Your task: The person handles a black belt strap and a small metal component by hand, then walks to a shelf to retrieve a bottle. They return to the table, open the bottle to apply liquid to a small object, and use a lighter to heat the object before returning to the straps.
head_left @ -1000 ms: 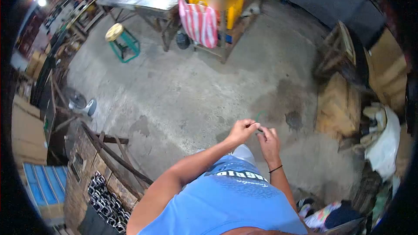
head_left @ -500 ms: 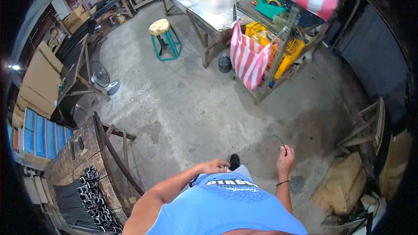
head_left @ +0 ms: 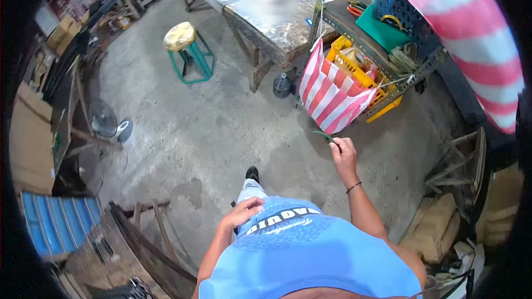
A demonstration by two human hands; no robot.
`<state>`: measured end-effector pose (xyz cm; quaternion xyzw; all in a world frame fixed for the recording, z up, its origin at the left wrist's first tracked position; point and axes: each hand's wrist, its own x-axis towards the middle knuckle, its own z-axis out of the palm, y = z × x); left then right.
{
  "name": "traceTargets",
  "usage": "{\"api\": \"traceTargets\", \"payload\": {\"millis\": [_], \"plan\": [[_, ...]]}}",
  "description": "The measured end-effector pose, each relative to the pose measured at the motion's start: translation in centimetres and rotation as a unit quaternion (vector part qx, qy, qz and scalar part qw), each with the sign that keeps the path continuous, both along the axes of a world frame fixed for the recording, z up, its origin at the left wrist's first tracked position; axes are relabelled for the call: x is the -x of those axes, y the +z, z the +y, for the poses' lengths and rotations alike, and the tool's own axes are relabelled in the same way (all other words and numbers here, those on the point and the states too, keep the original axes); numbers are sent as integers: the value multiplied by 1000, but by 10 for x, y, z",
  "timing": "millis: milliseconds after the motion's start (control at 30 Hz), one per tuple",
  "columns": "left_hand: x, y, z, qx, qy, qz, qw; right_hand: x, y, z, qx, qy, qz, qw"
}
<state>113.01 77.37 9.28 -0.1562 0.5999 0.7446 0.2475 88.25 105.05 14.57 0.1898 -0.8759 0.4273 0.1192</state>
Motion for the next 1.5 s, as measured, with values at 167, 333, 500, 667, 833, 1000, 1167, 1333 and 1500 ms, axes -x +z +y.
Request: {"api": "traceTargets", "payload": {"millis": [167,333,500,667,833,1000,1167,1333,1500], "plan": [[115,34,-148,101,-38,44,993,40,10,-76,3,-59,-44,997],[246,38,-203,243,26,209,947,94,-3,-110,1,-115,-69,991],[381,53,-202,238,38,259,935,171,-41,-134,-33,-104,-85,990],[508,68,-213,175,13,345,922,219,-24,-157,-36,-87,-117,989],[656,105,-179,135,-52,445,884,221,9,-146,-29,-191,-175,965],[798,121,-107,37,-130,450,883,179,0,-154,-35,-383,-154,910],[937,158,7,-23,-184,454,872,149,-5,-232,107,-630,-136,757],[1035,162,148,-31,-206,544,813,165,22,-350,290,-745,16,600],[1097,156,251,6,-214,596,774,127,11,-443,219,-858,15,464]]}}
